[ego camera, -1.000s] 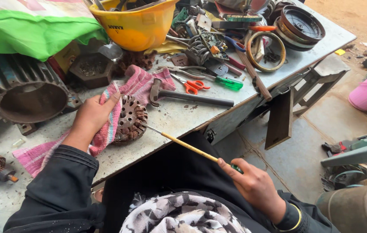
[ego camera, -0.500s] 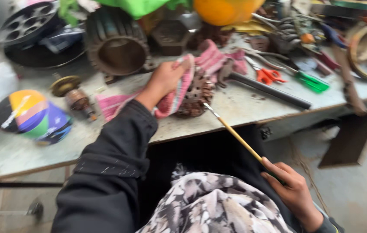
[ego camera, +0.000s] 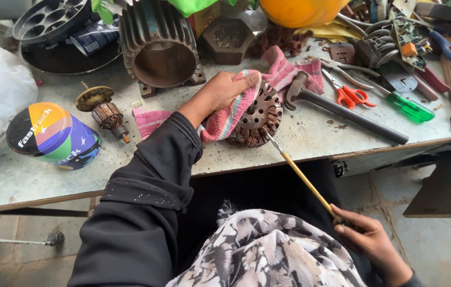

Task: The person uses a cloth to hold a motor stator and repeatedly uses a wooden stick, scissors, and a hammer to clean or adjust the copper windings inside the stator slots. The person works on a single stator throughout the clip.

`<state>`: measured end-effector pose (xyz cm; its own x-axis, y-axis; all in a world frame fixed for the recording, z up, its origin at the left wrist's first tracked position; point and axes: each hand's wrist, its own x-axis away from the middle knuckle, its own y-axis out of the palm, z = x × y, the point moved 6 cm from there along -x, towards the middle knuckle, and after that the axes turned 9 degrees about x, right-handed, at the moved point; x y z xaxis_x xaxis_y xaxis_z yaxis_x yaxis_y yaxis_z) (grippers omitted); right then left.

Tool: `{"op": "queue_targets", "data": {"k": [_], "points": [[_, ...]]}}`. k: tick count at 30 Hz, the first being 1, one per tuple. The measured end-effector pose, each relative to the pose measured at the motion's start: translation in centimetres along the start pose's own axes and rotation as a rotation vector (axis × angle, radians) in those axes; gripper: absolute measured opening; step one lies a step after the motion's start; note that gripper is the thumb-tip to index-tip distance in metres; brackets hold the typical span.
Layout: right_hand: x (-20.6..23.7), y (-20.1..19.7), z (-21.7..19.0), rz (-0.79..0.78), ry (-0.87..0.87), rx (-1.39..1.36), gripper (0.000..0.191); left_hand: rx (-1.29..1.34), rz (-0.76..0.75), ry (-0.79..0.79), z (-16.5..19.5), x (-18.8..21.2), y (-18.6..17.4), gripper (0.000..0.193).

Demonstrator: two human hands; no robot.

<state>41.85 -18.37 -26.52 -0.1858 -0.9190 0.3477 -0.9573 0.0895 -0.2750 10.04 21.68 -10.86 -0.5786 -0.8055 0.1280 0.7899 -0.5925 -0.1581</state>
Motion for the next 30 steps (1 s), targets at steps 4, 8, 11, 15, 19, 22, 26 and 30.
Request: {"op": "queue_targets", "data": {"k": [4, 8, 11, 15, 19, 22, 26, 30], "points": [[1.1, -2.5, -4.1, -0.014, -0.008, 0.156, 0.055, -0.038, 0.04, 0.23, 0.9, 0.5, 0.1, 0.06], [4.2, -6.4, -12.0, 0.031, -0.245, 0.639, 0.054, -0.149, 0.106, 0.182, 0.6, 0.4, 0.4, 0.065], [4.6, -7.1, -14.1, 0.029, -0.152, 0.715, 0.056, -0.174, 0.126, 0.155, 0.6, 0.4, 0.2, 0.067], [3.6, -6.1, -15.6, 0.061, -0.266, 0.695, 0.055, -0.052, 0.131, 0.184, 0.7, 0.4, -0.1, 0.068], [3.3, -2.4, -15.6, 0.133, -0.385, 0.575, 0.046, -0.142, 0.197, 0.198, 0.8, 0.6, 0.1, 0.066], [2.7, -0.5, -16.2, 0.293, -0.316, 0.815, 0.046, -0.188, 0.228, 0.197, 0.9, 1.1, 0.3, 0.063], [2.0, 1.3, -17.6, 0.296, -0.334, 0.862, 0.045, -0.163, 0.21, 0.251, 1.8, 1.7, 0.1, 0.061], [2.5, 1.0, -16.8, 0.241, -0.328, 0.797, 0.043, -0.222, 0.152, 0.193, 1.8, 1.5, 0.6, 0.062]]}}
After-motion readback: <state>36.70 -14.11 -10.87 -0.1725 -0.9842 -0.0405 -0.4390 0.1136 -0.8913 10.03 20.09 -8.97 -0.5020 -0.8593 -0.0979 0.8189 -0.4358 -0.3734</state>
